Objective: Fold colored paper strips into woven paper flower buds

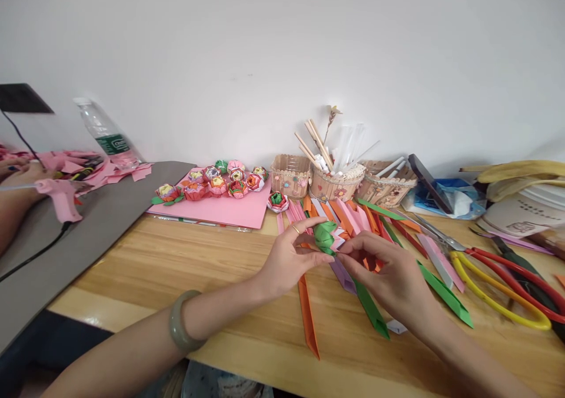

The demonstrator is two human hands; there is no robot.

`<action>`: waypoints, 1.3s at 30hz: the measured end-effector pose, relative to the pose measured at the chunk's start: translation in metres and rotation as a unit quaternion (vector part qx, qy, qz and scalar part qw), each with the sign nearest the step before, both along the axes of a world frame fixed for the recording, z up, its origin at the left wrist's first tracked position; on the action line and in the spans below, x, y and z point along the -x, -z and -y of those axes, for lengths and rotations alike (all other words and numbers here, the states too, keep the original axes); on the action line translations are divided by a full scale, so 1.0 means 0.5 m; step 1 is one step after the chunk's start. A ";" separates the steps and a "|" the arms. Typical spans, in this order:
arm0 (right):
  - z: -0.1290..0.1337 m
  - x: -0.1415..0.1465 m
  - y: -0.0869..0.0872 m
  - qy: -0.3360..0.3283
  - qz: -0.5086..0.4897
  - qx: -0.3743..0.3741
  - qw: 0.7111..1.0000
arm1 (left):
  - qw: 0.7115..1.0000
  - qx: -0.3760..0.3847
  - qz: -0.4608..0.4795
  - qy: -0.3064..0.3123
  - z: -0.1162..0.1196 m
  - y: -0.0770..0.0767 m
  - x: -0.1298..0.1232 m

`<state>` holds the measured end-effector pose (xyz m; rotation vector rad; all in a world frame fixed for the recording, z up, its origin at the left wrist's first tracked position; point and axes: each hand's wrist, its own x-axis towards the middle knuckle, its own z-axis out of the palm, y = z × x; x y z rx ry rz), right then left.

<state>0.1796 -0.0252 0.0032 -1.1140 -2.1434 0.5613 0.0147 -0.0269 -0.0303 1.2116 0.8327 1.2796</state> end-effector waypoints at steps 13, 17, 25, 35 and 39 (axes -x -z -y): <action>-0.004 -0.003 0.000 -0.009 0.019 0.017 1.000 | 1.000 0.018 -0.006 -0.015 -0.008 0.002 0.003; -0.008 -0.004 0.001 -0.017 -0.001 0.046 0.999 | 0.999 0.048 0.006 -0.008 -0.009 -0.002 0.002; -0.008 -0.003 0.006 -0.008 -0.008 0.023 1.000 | 0.999 0.041 0.013 -0.033 -0.010 -0.004 0.003; -0.011 0.001 0.011 0.024 -0.144 0.250 0.957 | 0.998 0.052 0.010 -0.040 -0.007 -0.004 0.002; -0.010 0.002 0.012 0.018 -0.166 0.284 0.944 | 0.997 0.068 0.016 -0.020 -0.005 -0.008 0.002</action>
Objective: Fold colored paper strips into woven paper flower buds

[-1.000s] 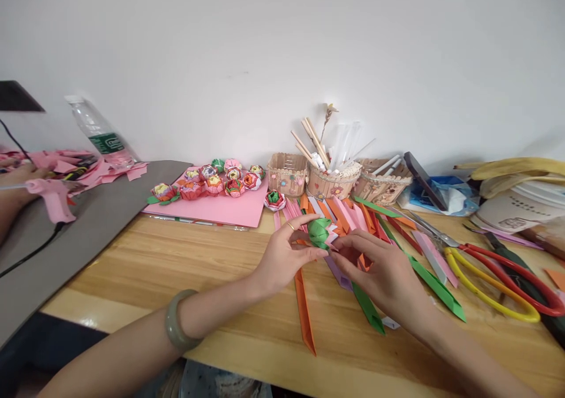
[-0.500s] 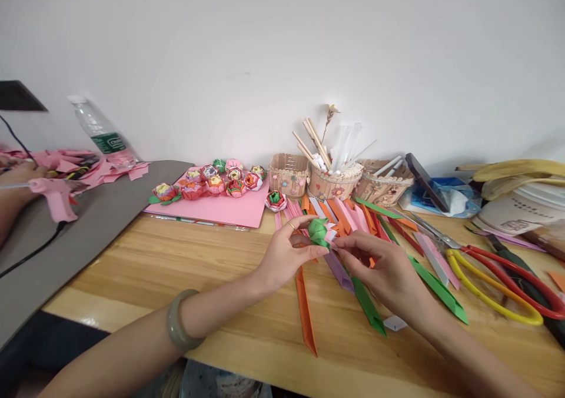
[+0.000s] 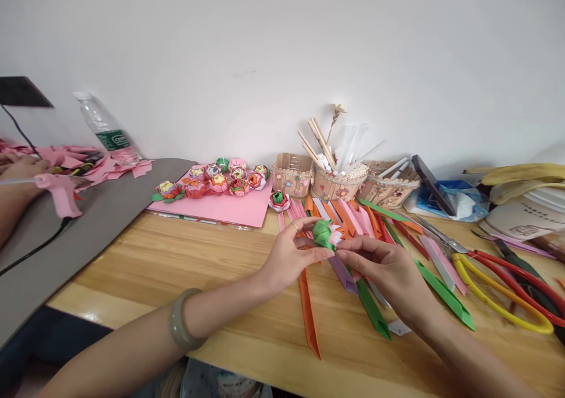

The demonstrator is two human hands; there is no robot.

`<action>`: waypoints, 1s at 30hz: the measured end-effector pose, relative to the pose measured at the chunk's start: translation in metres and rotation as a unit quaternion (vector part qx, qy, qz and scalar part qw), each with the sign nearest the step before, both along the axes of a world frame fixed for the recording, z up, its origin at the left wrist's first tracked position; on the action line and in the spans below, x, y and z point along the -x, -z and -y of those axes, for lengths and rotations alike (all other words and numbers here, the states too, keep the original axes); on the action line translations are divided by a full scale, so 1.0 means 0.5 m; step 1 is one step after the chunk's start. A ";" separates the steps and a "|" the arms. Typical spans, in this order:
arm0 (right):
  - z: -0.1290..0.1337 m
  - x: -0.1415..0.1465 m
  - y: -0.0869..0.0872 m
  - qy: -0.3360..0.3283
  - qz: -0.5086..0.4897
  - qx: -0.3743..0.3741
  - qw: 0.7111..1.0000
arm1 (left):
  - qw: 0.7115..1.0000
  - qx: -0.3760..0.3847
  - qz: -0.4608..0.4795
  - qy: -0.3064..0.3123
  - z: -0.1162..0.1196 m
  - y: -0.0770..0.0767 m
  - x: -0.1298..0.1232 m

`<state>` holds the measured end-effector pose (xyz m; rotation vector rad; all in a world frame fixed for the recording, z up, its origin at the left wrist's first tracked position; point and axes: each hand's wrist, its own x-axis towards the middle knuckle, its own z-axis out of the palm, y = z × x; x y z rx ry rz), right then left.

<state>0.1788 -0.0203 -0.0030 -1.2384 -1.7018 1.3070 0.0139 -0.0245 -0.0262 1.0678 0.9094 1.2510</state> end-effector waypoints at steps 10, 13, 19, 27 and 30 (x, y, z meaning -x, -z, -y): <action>0.008 0.000 0.002 -0.015 0.153 -0.241 0.958 | 1.000 0.015 0.009 -0.007 0.000 -0.003 -0.002; 0.006 0.000 0.005 -0.011 0.169 -0.255 0.952 | 1.000 0.011 0.000 -0.009 0.000 -0.002 -0.001; 0.001 -0.002 0.004 -0.019 0.104 -0.146 0.984 | 1.000 -0.014 -0.006 -0.002 -0.003 0.006 -0.001; 0.000 -0.002 -0.012 -0.008 0.039 -0.071 0.997 | 1.000 -0.014 -0.003 0.008 -0.003 0.005 -0.002; 0.001 -0.002 -0.026 -0.008 0.047 -0.078 0.996 | 1.000 0.002 0.009 0.005 -0.005 0.003 -0.001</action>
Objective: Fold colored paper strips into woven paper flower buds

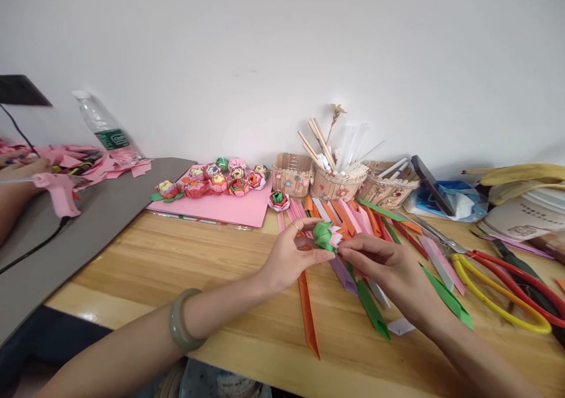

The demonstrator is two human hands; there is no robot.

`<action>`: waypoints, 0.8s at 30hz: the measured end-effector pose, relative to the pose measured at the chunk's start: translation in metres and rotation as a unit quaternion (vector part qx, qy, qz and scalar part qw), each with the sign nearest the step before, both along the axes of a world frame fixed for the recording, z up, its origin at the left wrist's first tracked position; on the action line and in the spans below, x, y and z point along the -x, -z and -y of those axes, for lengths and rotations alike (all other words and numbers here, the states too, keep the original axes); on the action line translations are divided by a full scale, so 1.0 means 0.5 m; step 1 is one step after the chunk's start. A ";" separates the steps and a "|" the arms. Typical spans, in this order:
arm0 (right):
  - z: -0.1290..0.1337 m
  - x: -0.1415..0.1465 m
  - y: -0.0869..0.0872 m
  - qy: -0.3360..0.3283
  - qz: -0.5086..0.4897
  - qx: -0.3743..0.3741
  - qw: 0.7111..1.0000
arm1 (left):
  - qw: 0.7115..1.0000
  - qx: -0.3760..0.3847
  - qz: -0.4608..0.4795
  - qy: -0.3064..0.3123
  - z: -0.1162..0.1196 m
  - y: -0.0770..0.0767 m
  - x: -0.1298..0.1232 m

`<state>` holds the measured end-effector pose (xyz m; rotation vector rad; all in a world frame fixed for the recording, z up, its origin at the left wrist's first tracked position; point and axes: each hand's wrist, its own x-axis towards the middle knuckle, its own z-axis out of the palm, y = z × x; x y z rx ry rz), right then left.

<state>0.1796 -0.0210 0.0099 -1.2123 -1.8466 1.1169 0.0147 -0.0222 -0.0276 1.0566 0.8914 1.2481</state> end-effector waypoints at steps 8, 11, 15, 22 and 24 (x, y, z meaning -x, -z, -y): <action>-0.004 0.001 0.000 0.007 -0.032 0.090 0.995 | 1.000 0.017 0.020 -0.002 0.002 -0.002 0.000; -0.003 0.002 0.012 0.008 -0.031 0.068 0.997 | 1.000 0.016 0.020 0.000 0.002 -0.002 0.000; 0.002 0.004 0.028 0.020 0.021 -0.038 0.999 | 1.000 0.009 0.014 0.001 0.003 -0.003 -0.001; 0.007 0.005 0.033 0.024 0.104 -0.226 0.968 | 1.000 -0.023 -0.014 -0.004 0.006 -0.001 0.000; 0.008 0.004 0.034 0.019 0.114 -0.257 0.960 | 0.999 -0.028 -0.018 -0.007 0.006 0.000 0.000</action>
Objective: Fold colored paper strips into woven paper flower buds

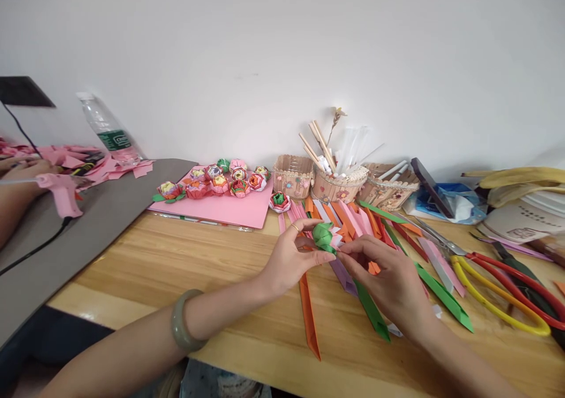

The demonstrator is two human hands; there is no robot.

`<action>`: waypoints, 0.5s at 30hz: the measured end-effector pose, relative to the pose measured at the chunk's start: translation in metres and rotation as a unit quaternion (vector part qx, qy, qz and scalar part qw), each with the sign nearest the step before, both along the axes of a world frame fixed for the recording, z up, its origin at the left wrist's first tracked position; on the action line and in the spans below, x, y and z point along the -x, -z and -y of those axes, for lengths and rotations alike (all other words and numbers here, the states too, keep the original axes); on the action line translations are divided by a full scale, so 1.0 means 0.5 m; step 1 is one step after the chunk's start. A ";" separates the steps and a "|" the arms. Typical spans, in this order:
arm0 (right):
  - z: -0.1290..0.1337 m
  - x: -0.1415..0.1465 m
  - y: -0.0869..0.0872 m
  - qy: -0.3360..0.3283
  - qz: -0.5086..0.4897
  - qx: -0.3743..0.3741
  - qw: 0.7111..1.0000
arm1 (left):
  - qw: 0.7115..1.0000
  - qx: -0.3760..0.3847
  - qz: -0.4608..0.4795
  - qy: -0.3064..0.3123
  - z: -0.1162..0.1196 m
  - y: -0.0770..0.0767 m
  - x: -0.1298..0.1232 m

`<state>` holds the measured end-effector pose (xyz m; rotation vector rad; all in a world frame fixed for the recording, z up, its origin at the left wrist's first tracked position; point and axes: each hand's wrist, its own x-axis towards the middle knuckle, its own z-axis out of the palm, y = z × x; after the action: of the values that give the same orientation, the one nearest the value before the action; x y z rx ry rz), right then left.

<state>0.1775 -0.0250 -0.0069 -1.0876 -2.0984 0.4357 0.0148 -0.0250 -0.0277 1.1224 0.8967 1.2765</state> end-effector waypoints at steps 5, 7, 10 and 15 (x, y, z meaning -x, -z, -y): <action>0.002 0.000 0.002 -0.011 0.040 -0.021 0.999 | 1.000 -0.004 -0.005 -0.004 -0.001 0.001 0.000; 0.001 0.001 0.001 -0.017 0.042 -0.006 0.999 | 1.000 -0.003 -0.002 -0.004 -0.002 0.001 0.000; -0.002 0.001 -0.001 -0.031 0.025 0.024 0.999 | 1.000 0.000 0.002 -0.005 -0.002 0.001 0.001; -0.005 -0.002 0.002 -0.034 0.013 0.031 0.999 | 1.000 -0.004 0.004 0.001 -0.002 0.004 0.002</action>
<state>0.1786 -0.0226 -0.0077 -1.0640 -2.1634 0.5250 0.0140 -0.0241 -0.0297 1.1232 0.8850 1.2826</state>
